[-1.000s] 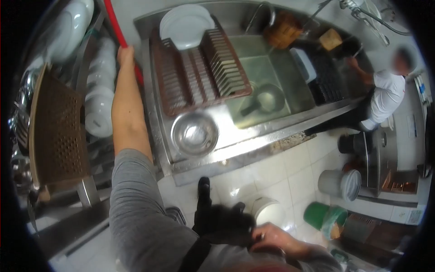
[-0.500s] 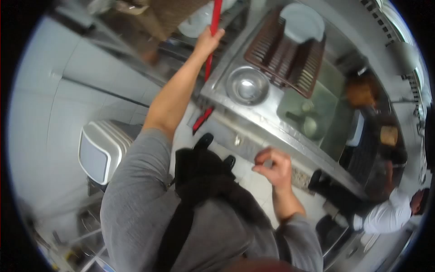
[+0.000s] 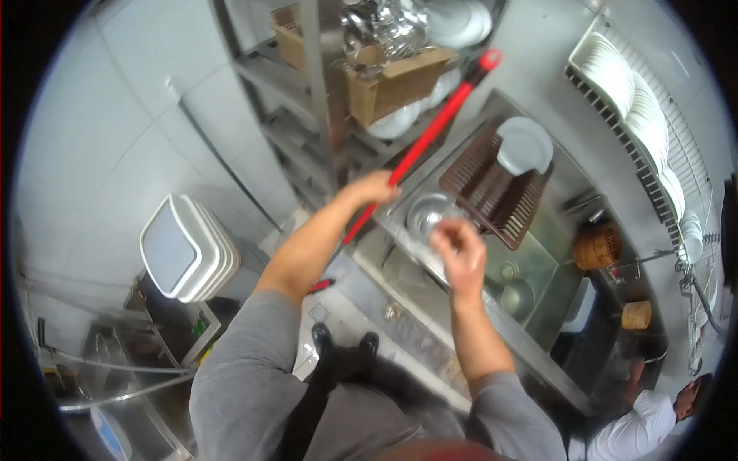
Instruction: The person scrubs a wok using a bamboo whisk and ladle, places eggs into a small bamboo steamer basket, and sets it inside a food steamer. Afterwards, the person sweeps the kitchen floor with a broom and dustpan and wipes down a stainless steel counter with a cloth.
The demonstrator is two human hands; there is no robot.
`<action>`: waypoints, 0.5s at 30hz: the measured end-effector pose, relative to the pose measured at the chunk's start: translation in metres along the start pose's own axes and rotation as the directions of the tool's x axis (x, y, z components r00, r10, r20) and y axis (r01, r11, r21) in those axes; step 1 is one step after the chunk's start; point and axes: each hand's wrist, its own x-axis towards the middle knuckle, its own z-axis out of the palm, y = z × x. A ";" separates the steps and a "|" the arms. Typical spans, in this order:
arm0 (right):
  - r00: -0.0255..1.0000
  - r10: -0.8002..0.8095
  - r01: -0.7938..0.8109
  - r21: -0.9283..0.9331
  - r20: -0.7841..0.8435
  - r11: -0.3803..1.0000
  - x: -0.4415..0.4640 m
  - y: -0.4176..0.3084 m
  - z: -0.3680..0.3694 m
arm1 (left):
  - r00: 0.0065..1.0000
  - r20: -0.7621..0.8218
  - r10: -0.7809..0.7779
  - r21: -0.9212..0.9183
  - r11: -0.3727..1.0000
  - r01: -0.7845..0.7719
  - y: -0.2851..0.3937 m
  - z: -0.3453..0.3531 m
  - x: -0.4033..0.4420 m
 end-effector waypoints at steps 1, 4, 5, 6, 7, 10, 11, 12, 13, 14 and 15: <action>0.992 -0.009 0.008 -0.008 -0.127 1.000 0.007 -0.002 0.006 | 0.985 -0.116 0.127 0.083 0.990 -0.118 0.002 0.012 -0.032; 0.965 -0.128 0.160 0.129 -0.227 0.979 0.020 -0.030 0.036 | 0.925 -0.229 0.302 0.129 0.952 -0.278 0.015 0.038 -0.137; 0.978 -0.148 0.174 0.189 -0.144 0.966 0.020 -0.041 0.052 | 0.959 -0.194 0.205 0.143 0.973 -0.179 0.011 0.047 -0.163; 0.987 -0.160 0.163 0.262 -0.032 0.951 0.013 -0.052 0.071 | 0.945 -0.310 0.101 0.041 0.995 -0.093 0.016 0.055 -0.190; 0.991 -0.094 0.069 0.251 0.092 0.966 0.004 -0.061 0.087 | 0.905 -0.424 -0.026 -0.078 0.997 -0.008 0.021 0.063 -0.212; 0.981 -0.174 0.137 0.321 0.089 0.937 -0.017 -0.084 0.161 | 0.620 -0.780 0.082 0.047 0.996 -0.073 -0.022 0.085 -0.262; 0.978 -0.197 0.166 0.316 0.067 0.934 -0.019 -0.088 0.181 | 0.624 -0.781 -0.021 -0.011 1.000 0.020 -0.034 0.092 -0.289; 0.952 -0.280 0.208 0.409 0.124 0.888 -0.019 -0.085 0.196 | 0.648 -0.740 -0.183 -0.138 0.983 0.119 -0.044 0.099 -0.318; 0.922 -0.350 0.246 0.452 0.163 0.858 -0.023 -0.094 0.212 | 0.670 -0.681 -0.297 -0.195 0.955 0.225 -0.067 0.111 -0.346; 0.904 -0.379 0.259 0.449 0.199 0.855 -0.025 -0.099 0.225 | 0.694 -0.606 -0.389 -0.229 0.921 0.315 -0.101 0.127 -0.373; 0.898 -0.385 0.251 0.474 0.211 0.844 -0.024 -0.102 0.238 | 0.664 -0.583 -0.467 -0.268 0.883 0.386 -0.138 0.152 -0.399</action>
